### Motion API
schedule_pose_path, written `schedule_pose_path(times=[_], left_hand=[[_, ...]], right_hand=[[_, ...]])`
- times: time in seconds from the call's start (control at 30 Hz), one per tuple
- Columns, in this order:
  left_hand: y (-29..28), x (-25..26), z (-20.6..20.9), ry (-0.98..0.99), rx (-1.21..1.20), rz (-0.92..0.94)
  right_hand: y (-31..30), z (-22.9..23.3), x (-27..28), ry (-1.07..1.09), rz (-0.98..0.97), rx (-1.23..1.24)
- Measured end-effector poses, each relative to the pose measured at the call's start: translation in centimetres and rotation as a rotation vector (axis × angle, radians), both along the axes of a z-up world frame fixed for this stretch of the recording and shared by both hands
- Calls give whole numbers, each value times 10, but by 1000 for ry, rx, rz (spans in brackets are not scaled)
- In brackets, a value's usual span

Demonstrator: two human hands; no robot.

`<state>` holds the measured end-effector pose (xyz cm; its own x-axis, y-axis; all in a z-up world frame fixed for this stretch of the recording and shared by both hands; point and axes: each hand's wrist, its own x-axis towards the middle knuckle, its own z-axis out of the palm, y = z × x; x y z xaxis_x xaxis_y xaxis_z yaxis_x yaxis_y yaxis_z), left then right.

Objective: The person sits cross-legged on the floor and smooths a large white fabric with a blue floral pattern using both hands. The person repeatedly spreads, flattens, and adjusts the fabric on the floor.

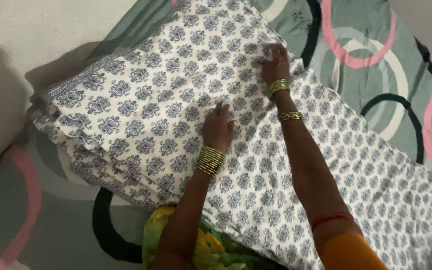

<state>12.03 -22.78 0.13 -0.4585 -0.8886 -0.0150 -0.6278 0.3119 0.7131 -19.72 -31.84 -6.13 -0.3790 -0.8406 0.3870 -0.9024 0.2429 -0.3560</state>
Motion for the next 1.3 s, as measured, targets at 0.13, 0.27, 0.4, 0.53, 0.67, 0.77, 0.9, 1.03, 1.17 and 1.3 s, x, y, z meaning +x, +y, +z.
schedule_pose_path(times=[0.13, 0.27, 0.4, 0.53, 0.67, 0.77, 0.9, 1.03, 1.17, 1.3], left_hand=[[-9, 3, 5, 26, 148, 35], [-14, 6, 9, 93, 195, 91], [-20, 15, 6, 192, 40, 171], [-28, 22, 2, 267, 19, 236], [-36, 25, -2, 193, -30, 285], [-38, 24, -3, 131, -207, 319], [-35, 25, -2, 199, -133, 316], [-38, 24, 1, 232, -162, 360], [-38, 28, 7, 224, -42, 342], [-38, 30, 11, 262, -31, 348]], right_hand=[[-38, 9, -6, 74, -8, -12], [-63, 13, -6, 1, -43, 94], [-85, 2, -12, 3, -136, 188], [-110, -3, -28, 120, 7, -60], [-116, -6, -19, -137, 7, -127], [-121, 1, 2, 179, 20, -117], [-152, 16, 59, 449, -40, 10], [-186, 28, 155, -9, 506, -195], [-200, 33, 235, -67, 721, 87], [-207, 24, 251, 63, 595, 234]])
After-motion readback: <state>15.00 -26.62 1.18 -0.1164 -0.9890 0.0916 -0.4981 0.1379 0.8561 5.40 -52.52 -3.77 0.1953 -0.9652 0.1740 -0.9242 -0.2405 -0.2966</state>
